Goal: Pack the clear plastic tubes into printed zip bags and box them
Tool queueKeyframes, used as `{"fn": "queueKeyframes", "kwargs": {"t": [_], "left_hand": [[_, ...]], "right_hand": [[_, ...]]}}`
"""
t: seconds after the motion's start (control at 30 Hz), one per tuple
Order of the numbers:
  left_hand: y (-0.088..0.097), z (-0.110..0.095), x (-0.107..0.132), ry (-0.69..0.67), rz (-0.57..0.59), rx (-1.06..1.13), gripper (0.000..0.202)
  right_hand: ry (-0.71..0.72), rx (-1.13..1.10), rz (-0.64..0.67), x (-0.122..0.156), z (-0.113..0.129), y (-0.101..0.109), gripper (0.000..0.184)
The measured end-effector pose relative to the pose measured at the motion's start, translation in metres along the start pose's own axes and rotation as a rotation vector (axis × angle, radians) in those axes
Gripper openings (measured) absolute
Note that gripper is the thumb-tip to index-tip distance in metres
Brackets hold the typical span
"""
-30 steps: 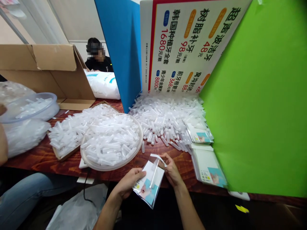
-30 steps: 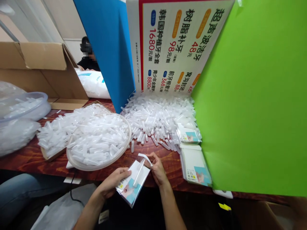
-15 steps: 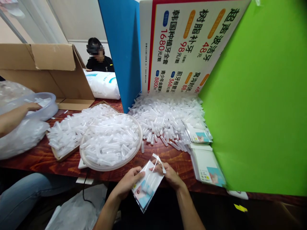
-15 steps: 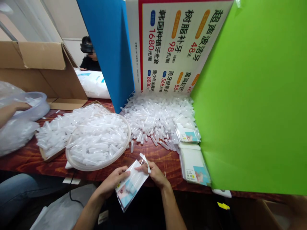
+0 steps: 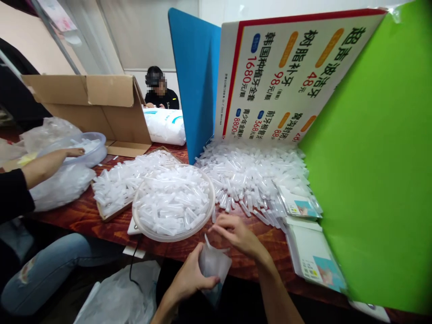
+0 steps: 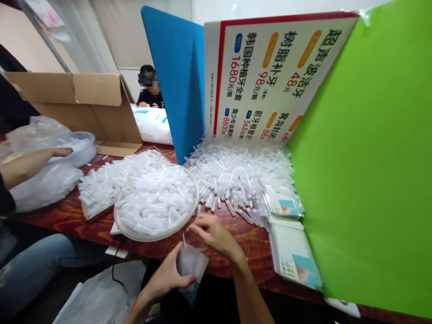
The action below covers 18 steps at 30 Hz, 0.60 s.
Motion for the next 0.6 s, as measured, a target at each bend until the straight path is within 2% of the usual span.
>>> {"fn": "queueKeyframes", "kwargs": {"t": [0.03, 0.1, 0.2, 0.27, 0.33, 0.4, 0.47, 0.53, 0.6], "left_hand": [[0.004, 0.0, 0.002, -0.02, -0.031, 0.021, 0.064], [0.013, 0.002, 0.004, -0.045, -0.091, 0.075, 0.056], [0.029, 0.013, 0.005, -0.022, -0.185, 0.172, 0.058], [0.038, 0.022, 0.005, 0.009, -0.217, 0.266, 0.069], [0.039, 0.026, 0.007, 0.018, -0.184, 0.381, 0.078], [0.034, 0.022, 0.012, 0.017, -0.082, 0.516, 0.082], [0.025, 0.016, 0.019, 0.031, 0.02, 0.633, 0.081], [0.017, 0.01, 0.025, 0.05, 0.088, 0.691, 0.08], [0.012, 0.007, 0.025, 0.053, 0.124, 0.702, 0.078]], "right_hand": [[-0.003, 0.11, -0.039, -0.015, 0.006, 0.006, 0.028], [-0.013, 0.324, -0.025, -0.046, 0.014, 0.001, 0.018], [-0.045, 0.478, 0.048, -0.091, 0.015, -0.032, 0.008], [-0.053, 0.5, 0.061, -0.11, 0.015, -0.055, 0.014], [-0.041, 0.492, 0.056, -0.117, 0.016, -0.068, 0.02], [-0.015, 0.439, 0.021, -0.11, 0.015, -0.064, 0.026], [-0.01, 0.369, -0.055, -0.091, 0.009, -0.044, 0.029], [-0.059, 0.189, -0.245, -0.061, -0.007, -0.012, 0.027], [-0.155, -0.158, -0.482, -0.021, -0.035, 0.014, 0.025]]}}
Point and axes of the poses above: each hand's wrist, its own x-axis away from the middle knuckle, its own y-axis out of the back of the hand, z = x × y, the point moved 8 cm from there along -x, towards the middle knuckle, and after that the axes turned 9 degrees about x, right-handed, at the moved point
